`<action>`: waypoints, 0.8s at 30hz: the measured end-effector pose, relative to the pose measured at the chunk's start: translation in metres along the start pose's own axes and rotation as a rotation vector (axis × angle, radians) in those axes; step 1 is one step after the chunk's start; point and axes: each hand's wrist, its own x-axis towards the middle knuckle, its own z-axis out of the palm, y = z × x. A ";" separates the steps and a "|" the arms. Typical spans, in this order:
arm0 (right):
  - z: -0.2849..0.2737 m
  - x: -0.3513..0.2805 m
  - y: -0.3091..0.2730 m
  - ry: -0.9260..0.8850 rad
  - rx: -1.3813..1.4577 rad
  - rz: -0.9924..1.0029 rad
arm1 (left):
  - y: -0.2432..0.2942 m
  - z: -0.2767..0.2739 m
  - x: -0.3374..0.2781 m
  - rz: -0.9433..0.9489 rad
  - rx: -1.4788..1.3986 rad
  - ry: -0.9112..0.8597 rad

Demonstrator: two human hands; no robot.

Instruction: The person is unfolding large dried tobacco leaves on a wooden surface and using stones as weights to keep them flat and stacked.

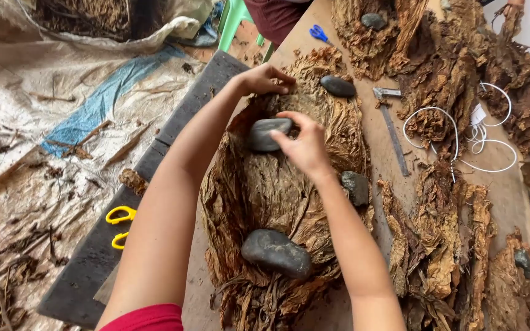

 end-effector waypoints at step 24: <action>-0.030 -0.019 -0.014 -0.147 -0.105 0.158 | 0.081 0.043 -0.134 0.340 0.754 0.186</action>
